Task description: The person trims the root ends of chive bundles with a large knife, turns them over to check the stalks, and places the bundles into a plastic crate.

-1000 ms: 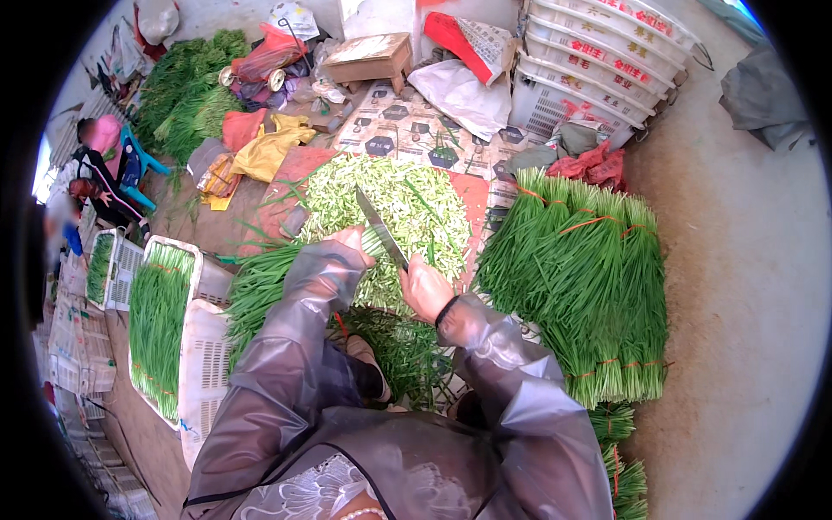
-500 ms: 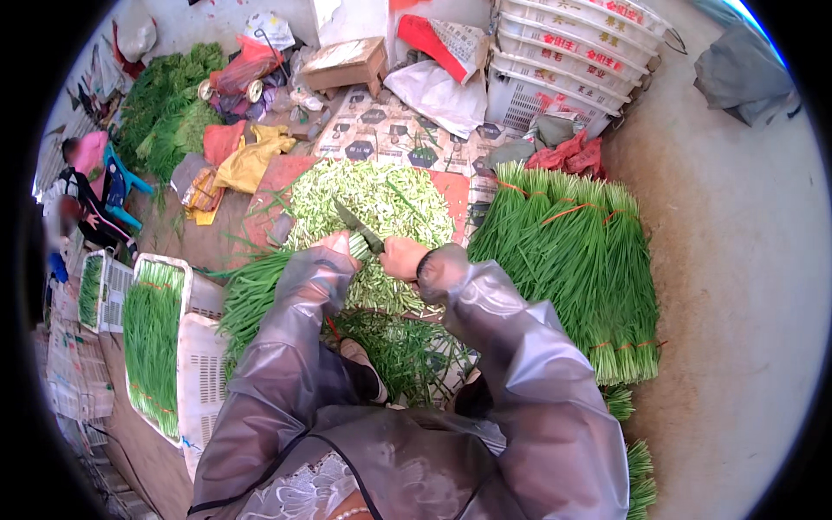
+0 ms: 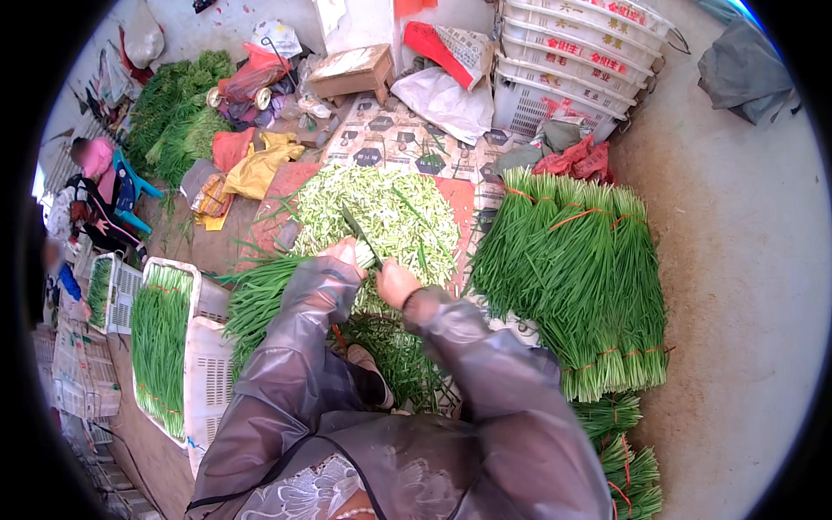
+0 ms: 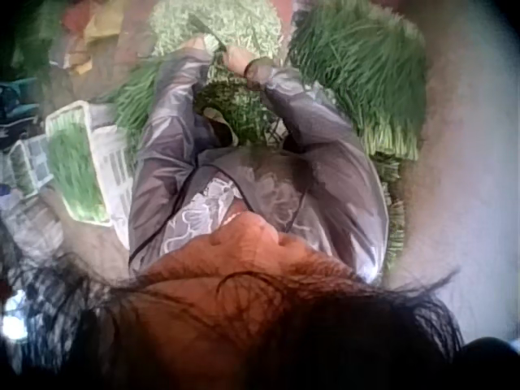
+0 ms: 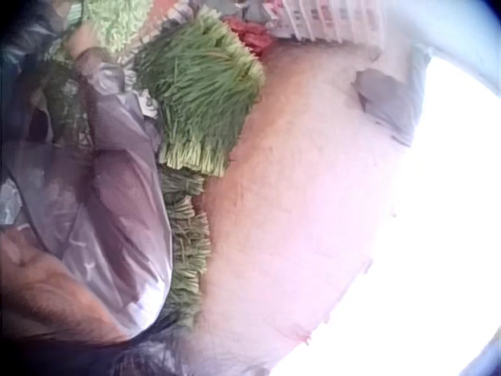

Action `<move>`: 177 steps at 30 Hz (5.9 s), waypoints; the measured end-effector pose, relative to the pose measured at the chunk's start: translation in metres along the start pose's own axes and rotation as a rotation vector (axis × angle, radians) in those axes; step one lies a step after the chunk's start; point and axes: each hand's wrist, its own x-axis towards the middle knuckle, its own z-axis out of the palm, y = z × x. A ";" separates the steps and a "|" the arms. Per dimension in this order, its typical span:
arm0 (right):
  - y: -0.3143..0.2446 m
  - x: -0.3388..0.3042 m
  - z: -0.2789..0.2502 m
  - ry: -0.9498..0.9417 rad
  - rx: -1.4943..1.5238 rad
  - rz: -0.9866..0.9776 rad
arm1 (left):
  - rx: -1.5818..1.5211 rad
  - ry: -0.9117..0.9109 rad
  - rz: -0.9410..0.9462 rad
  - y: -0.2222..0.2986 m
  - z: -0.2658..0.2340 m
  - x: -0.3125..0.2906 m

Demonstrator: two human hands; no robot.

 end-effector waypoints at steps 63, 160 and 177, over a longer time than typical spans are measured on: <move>-0.185 -0.062 -0.131 -0.154 0.709 -0.772 | -1.161 0.813 0.383 0.005 -0.168 -0.181; -0.153 -0.185 -0.125 0.323 0.012 -0.988 | -2.363 0.111 0.443 -0.083 -0.109 -0.203; -0.158 -0.203 -0.181 -0.189 0.169 -0.671 | -1.996 0.301 0.521 -0.032 -0.132 -0.225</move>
